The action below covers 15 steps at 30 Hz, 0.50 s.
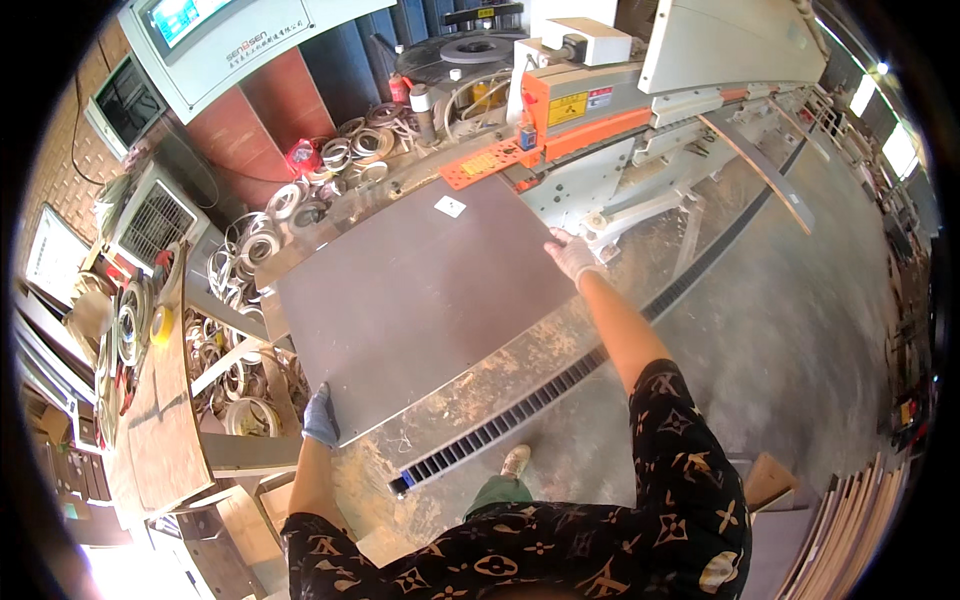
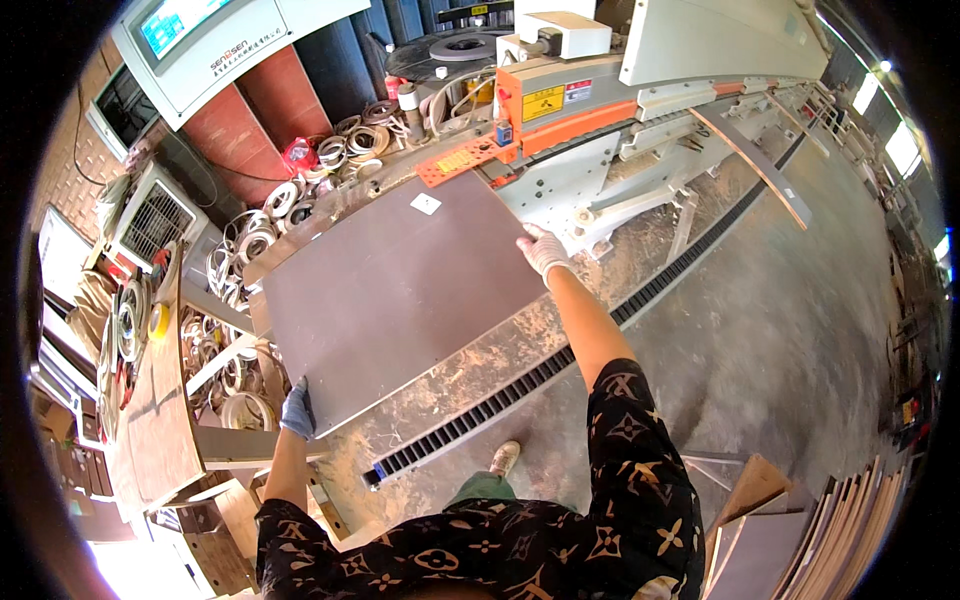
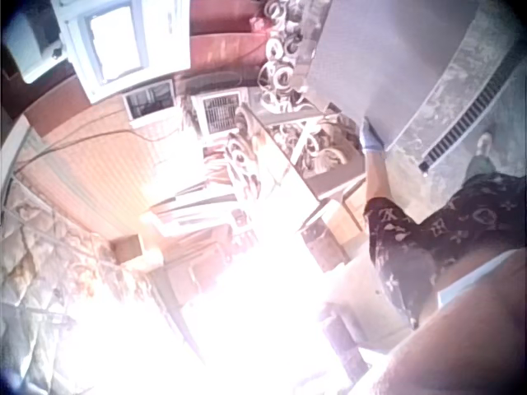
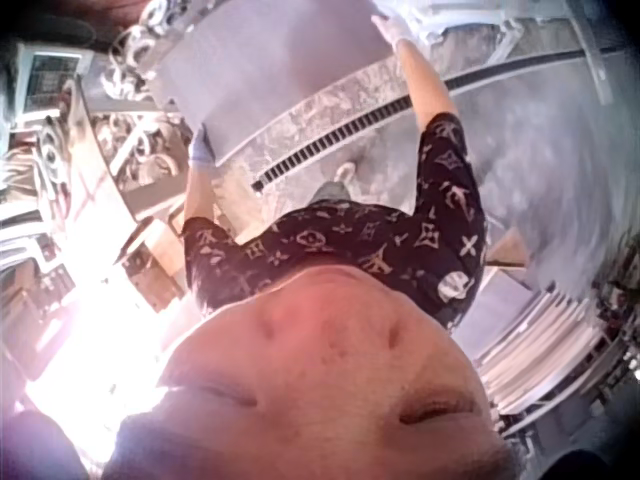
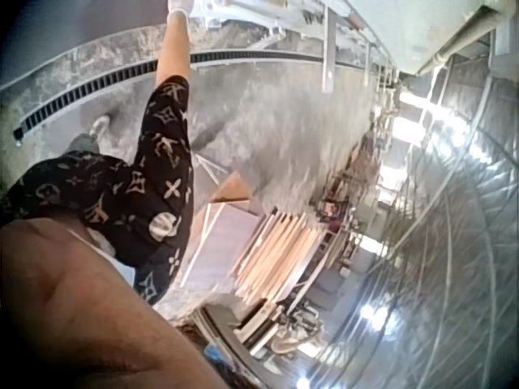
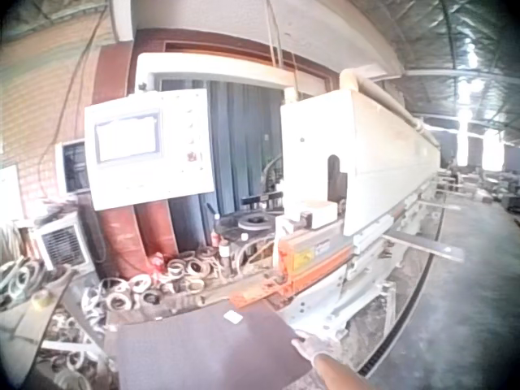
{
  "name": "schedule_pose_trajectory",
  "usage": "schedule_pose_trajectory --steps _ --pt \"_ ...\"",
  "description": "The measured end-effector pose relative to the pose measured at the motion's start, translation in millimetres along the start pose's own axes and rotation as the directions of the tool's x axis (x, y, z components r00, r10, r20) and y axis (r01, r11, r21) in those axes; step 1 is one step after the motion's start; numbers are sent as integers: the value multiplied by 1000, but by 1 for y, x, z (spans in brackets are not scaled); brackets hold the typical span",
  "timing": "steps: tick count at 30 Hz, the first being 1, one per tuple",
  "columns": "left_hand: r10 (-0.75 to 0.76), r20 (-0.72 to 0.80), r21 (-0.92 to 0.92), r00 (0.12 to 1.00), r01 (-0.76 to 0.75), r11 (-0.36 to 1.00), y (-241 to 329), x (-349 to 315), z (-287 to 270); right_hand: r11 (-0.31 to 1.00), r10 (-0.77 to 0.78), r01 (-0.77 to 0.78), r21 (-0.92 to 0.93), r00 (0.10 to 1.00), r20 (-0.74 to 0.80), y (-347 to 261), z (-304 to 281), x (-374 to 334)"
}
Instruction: The person repeatedly picks up large rectangular wood panels from a stack, carries them to a panel saw, aligns them, and cuts them. After each cut, the person returns the panel to the stack and repeats the process.
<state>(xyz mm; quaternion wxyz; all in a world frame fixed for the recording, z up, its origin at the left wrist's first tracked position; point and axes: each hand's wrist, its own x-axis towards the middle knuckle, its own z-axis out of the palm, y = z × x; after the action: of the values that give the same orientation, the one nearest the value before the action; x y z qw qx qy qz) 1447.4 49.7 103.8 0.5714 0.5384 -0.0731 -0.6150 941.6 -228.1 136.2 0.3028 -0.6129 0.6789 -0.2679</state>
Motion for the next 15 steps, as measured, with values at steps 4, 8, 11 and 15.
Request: schedule_pose_trajectory --steps 4,8,11,15 --pt "-74 -1 12 997 74 997 10 17 5 994 -33 42 104 996 -87 6 -4 21" --pt "-90 -4 -20 996 89 996 4 16 10 998 -12 19 62 994 -104 8 2 33" --pt "-121 24 -4 992 121 993 -3 22 48 991 5 10 132 993 -119 39 -15 62" --pt "-189 9 62 982 188 980 -22 50 107 976 -17 -44 -213 961 -275 72 -53 96"
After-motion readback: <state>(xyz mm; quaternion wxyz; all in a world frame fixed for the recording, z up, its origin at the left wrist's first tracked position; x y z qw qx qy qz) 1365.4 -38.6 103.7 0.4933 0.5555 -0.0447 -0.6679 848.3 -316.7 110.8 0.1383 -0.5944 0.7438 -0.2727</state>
